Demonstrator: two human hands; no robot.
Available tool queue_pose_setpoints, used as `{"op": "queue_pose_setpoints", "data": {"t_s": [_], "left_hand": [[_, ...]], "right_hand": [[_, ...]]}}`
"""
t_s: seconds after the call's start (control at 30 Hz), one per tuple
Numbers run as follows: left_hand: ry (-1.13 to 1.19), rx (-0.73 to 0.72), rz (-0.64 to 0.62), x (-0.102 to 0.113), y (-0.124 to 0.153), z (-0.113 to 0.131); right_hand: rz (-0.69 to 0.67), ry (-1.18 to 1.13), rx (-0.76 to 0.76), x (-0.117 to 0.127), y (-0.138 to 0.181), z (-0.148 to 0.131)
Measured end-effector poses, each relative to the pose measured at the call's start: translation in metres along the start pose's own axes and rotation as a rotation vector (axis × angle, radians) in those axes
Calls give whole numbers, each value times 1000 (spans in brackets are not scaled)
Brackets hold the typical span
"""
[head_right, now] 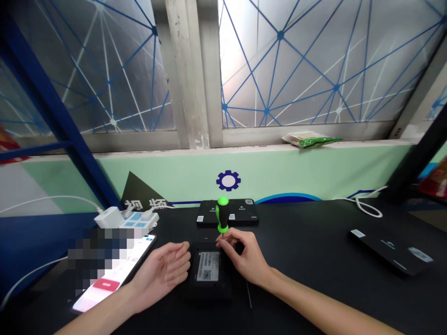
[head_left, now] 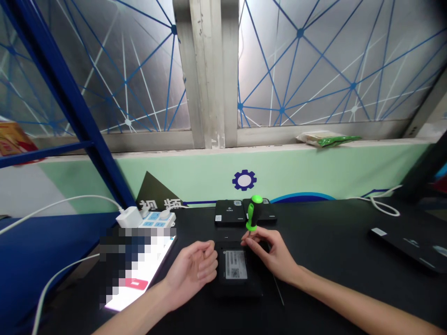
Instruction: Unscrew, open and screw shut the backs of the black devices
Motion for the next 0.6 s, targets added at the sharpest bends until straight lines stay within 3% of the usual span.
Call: {"op": "queue_pose_setpoints", "data": {"t_s": [0.13, 0.37, 0.6], "left_hand": [[-12, -11, -4, -1, 0, 1], [-33, -10, 17, -2, 1, 1], [-1, 0, 3, 2, 1, -1]], "right_hand": [[25, 32, 36, -1, -2, -2], [75, -52, -35, 0, 0, 9], [48, -66, -41, -1, 1, 4]]}}
Point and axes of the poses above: each hand's wrist, its own y-axis away from the middle knuckle, its own x-axis out of the back of the hand, z = x × y, the point moved 5 cm from there along -y, towards the middle knuckle, and after that the axes turned 10 degrees about -y, right-handed, at the moved point
